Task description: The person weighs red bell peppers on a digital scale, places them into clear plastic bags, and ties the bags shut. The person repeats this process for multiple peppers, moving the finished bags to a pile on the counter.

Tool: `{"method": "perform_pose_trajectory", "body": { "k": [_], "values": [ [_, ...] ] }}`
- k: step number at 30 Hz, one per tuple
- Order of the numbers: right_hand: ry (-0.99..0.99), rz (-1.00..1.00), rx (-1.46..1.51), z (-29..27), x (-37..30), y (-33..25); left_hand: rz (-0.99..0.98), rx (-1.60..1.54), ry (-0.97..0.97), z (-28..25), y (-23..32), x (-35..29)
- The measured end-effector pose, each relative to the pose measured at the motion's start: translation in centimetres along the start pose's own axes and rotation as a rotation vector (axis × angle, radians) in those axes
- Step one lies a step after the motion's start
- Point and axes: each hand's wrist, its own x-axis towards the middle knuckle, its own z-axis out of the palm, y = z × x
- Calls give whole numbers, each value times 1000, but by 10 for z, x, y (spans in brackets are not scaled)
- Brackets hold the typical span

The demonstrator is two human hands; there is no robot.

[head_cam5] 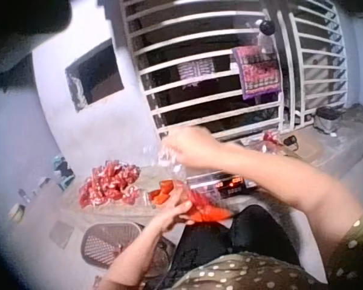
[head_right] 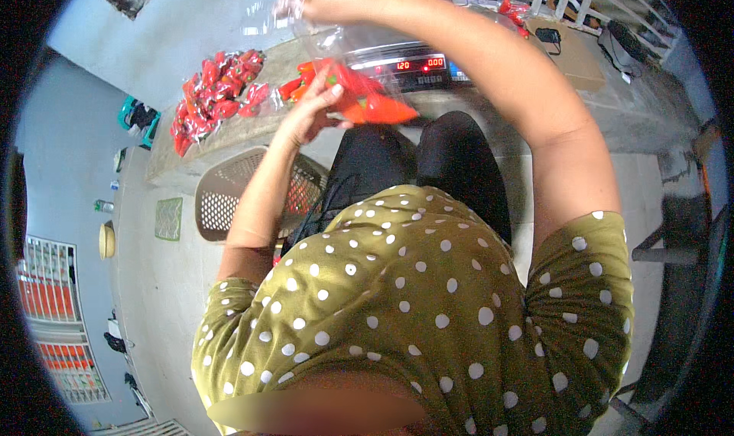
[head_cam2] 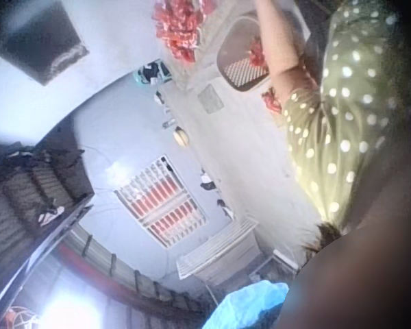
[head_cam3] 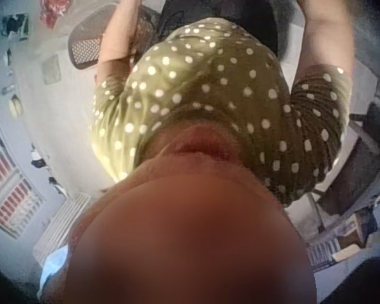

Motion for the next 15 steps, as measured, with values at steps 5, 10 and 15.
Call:
{"method": "perform_pose_trajectory", "body": {
  "k": [5, 10, 15],
  "values": [
    [-89, 22, 134, 10, -37, -30, -24, -1, -137, 31, -28, 3],
    [-147, -30, 244, 18, -75, -38, 64, -132, -262, 41, -44, -11],
    [-155, 81, 417, -20, -81, -54, 125, -249, -328, 46, -47, -23]
  ]
}}
